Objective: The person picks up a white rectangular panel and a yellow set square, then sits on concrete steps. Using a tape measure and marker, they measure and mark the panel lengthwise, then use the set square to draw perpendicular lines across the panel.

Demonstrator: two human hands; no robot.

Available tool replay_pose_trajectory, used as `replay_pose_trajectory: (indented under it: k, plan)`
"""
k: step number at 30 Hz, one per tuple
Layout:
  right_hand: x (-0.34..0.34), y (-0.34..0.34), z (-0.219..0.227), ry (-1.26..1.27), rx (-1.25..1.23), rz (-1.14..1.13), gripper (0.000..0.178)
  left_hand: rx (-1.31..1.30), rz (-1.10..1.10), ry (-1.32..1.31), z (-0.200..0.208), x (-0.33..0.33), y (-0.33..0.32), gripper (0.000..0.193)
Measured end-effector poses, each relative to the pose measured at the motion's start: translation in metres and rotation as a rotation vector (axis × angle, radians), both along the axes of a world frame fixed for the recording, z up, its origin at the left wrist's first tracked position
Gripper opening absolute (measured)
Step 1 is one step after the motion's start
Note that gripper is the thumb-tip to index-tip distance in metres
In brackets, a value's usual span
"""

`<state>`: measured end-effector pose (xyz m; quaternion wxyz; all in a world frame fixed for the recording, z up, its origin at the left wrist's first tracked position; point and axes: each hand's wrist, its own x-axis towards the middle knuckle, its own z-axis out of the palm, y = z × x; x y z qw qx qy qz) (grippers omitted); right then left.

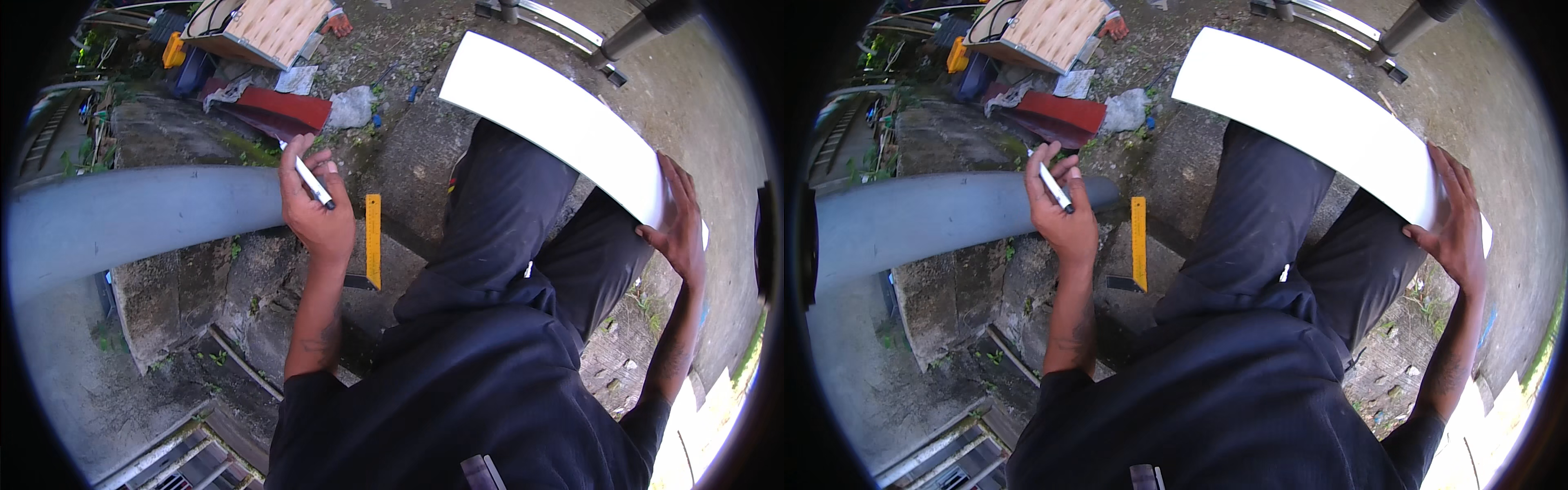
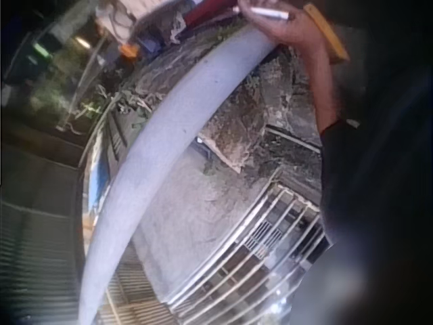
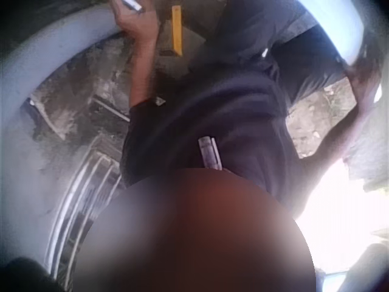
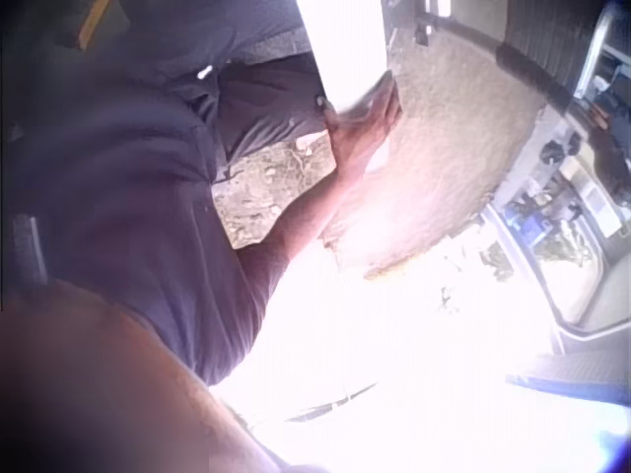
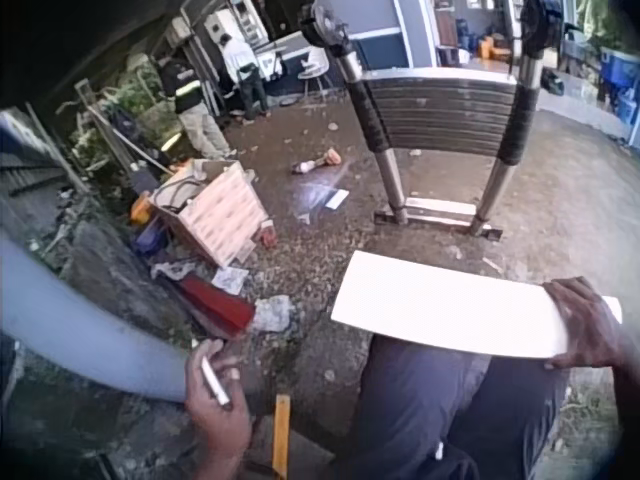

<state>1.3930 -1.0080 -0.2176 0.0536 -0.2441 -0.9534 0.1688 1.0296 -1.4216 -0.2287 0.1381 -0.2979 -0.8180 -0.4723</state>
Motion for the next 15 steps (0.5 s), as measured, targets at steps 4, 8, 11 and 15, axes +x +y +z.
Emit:
replay_pose_trajectory:
  k: [4,8,11,15]
  plan:
    - [0.004,-0.001,-0.008,0.022,0.114,0.018,0.128,-0.472,0.182,-0.217,-0.049,0.042,-0.077,0.079]
    - [0.008,-0.004,-0.008,0.022,0.149,0.028,0.132,-0.617,0.193,-0.342,-0.109,0.069,-0.111,0.096]
    - [0.007,-0.009,-0.004,0.049,0.093,0.041,0.134,-0.658,0.163,-0.337,-0.153,0.074,-0.128,0.100]
    - [0.005,-0.013,0.003,0.086,-0.003,0.040,0.141,-0.673,0.142,-0.297,-0.207,0.070,-0.142,0.101]
